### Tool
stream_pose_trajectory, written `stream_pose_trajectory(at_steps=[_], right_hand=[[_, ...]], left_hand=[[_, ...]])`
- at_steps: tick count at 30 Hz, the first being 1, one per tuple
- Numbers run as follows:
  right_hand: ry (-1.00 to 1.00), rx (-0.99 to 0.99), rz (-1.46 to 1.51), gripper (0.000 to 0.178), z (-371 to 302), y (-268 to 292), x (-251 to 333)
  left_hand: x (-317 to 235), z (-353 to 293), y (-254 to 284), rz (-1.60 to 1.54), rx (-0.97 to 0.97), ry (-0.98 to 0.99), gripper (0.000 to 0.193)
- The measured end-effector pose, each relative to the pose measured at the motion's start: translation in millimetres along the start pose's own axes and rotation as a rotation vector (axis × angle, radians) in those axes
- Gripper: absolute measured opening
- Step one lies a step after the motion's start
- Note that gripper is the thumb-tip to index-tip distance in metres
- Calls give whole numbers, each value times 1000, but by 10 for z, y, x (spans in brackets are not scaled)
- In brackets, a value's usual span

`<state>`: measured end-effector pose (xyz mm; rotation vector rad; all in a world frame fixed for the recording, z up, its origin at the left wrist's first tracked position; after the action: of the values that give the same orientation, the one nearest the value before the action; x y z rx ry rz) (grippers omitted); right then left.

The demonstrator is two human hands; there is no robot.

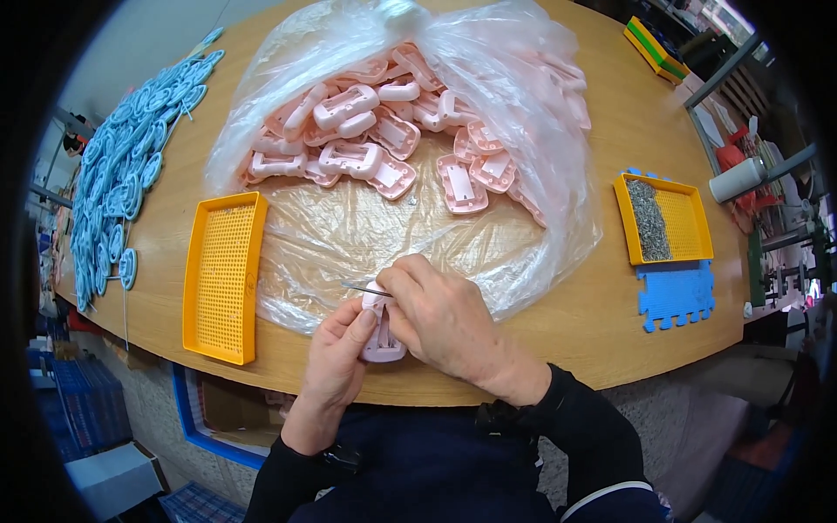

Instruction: Assembling small plastic housing components using a manual screwdriver in a factory setting.

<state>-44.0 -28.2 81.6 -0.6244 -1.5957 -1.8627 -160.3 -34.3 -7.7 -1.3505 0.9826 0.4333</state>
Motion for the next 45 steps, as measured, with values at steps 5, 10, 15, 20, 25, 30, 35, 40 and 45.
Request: stream_pose_trajectory(at_steps=[5, 10, 15, 20, 25, 30, 35, 40, 45], right_hand=[[-4, -15, 34, 24, 10, -20, 42], [-159, 214, 247, 23, 362, -9, -242], [-54, 31, -186, 23, 878, 1, -637], [-76, 43, -511, 17, 1007, -177, -797], [-43, 18, -495, 15, 1052, -250, -825], [-145, 90, -104, 11, 901, -5, -697], [-255, 362, 519, 7, 445, -19, -361], [-260, 271, 434, 6, 258, 20, -328], [-177, 185, 362, 6, 158, 78, -286]], left_hand=[[-47, 41, 67, 76, 92, -60, 27], [-22, 107, 189, 75, 83, -5, 28], [-197, 145, 314, 20, -83, -5, 34], [-224, 173, 474, 32, -115, -20, 35], [-259, 184, 406, 50, -132, -10, 34], [-159, 249, 310, 4, -111, 41, 35], [-71, 237, 169, -29, -73, 54, 35], [-49, 190, 46, -77, -26, 13, 31], [-69, 103, -59, -92, -42, 3, 27]])
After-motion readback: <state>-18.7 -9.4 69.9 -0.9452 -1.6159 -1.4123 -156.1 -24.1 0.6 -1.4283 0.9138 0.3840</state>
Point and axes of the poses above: each hand's wrist, its own z-axis towards the middle knuckle, its own y-axis out of the back of the hand, x = y × z, the point moved 8 cm from there along z, towards the middle knuckle, and after that the axes turned 15 degrees about -y, right-handed, at the moved point
